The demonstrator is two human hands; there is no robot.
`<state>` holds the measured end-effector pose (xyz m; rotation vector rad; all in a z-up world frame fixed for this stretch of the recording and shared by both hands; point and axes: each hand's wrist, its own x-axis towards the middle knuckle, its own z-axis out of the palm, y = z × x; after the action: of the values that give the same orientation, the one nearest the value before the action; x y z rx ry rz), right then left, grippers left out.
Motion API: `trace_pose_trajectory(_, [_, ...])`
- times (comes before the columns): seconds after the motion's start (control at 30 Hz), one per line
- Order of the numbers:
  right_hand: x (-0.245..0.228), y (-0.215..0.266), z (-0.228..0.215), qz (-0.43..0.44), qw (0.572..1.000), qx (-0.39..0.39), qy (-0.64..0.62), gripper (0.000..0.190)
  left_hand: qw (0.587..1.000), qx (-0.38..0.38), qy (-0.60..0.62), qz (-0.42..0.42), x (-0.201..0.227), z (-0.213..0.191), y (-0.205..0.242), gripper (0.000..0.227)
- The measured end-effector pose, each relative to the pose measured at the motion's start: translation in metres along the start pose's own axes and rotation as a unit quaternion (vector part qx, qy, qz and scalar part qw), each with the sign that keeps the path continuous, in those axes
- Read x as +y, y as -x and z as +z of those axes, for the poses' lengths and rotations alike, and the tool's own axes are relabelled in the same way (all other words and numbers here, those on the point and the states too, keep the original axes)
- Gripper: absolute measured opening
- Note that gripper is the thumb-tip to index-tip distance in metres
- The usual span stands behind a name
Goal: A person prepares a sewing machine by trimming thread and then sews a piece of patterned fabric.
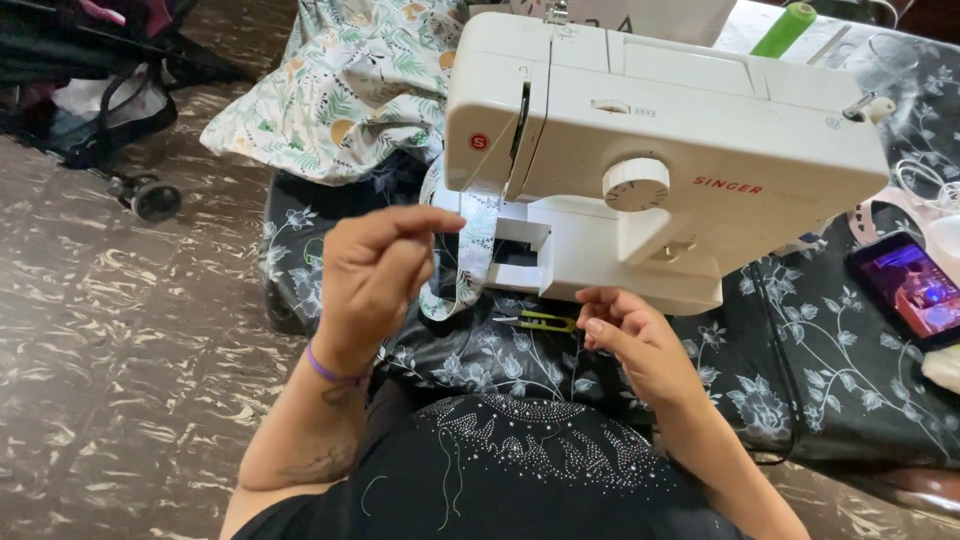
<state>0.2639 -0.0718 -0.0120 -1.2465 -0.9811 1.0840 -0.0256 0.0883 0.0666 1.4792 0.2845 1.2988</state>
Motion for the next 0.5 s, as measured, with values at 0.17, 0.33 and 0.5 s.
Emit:
trace_pose_trajectory(0.17, [0.008, -0.006, 0.003, 0.005, 1.0, -0.008, 0.001, 0.046, 0.996, -0.048, -0.067, 0.035, -0.006, 0.002, 0.028, 0.032])
trace_pose_trajectory(0.33, [-0.002, -0.01, 0.023, 0.005, 0.999, -0.032, 0.007, 0.043, 0.968, -0.132, -0.185, 0.11, -0.008, 0.009, 0.038, 0.042])
trace_pose_trajectory(0.5, [-0.021, -0.025, 0.04, -0.027, 0.996, -0.056, 0.068, 0.041, 0.898, -0.221, -0.36, 0.128, -0.047, 0.008, 0.049, 0.039])
